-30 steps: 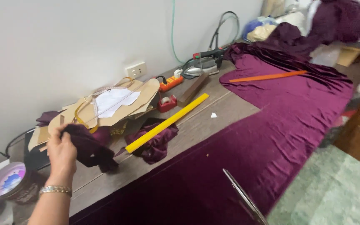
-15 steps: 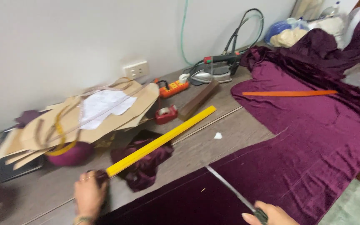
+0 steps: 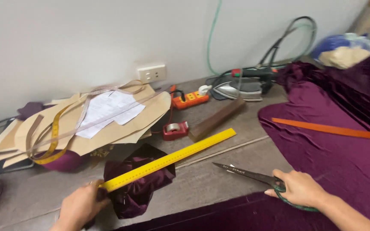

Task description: Cutting purple velvet fabric with scissors and marking it with chalk and a ruler according to paper patterns.

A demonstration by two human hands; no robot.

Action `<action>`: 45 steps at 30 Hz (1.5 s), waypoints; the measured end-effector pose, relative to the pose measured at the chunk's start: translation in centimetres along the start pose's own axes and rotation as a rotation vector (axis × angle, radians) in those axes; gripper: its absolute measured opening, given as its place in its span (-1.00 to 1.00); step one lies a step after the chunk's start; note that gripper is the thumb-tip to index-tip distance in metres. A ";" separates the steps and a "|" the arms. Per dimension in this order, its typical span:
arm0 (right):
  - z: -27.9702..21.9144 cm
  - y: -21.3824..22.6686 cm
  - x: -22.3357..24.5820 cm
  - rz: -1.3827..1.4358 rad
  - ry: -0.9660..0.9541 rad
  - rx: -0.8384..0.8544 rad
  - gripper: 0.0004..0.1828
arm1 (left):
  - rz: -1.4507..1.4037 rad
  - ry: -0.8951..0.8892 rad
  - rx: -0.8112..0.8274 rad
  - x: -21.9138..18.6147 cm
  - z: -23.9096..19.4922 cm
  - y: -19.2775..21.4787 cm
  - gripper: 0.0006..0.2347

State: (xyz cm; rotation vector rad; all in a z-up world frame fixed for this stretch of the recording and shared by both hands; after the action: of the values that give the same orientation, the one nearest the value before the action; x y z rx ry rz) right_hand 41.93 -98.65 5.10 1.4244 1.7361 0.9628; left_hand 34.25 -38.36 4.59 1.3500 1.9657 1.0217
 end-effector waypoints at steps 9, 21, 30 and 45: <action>9.3 3.5 4.6 -0.189 0.233 0.082 -0.32 | -0.327 0.161 -0.541 -4.4 -1.3 5.6 -0.63; 15.7 4.7 10.6 -0.117 0.347 0.122 -0.25 | -0.283 0.181 -0.321 -10.5 2.9 -2.0 -0.16; 13.4 3.4 19.5 0.149 0.485 0.073 -0.37 | -1.361 0.082 -0.709 -2.8 -0.6 1.0 -0.81; 10.6 1.2 35.8 0.078 0.742 0.017 -0.39 | -1.751 0.326 -1.387 21.6 -31.2 -3.8 -0.81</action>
State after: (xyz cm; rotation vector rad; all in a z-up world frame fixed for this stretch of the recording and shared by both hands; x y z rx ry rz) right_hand 45.69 -61.95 -0.88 1.2256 2.2064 1.6697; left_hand 0.50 -27.77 18.85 -1.1688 1.1478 1.0425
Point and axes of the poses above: each hand's wrist, its own z-axis towards the middle knuckle, its own y-axis out of the back of the hand, x = y × z, the point moved 7 cm from there along z, towards the middle knuckle, and after that the axes turned 8 degrees about x, right-handed, at the moved point
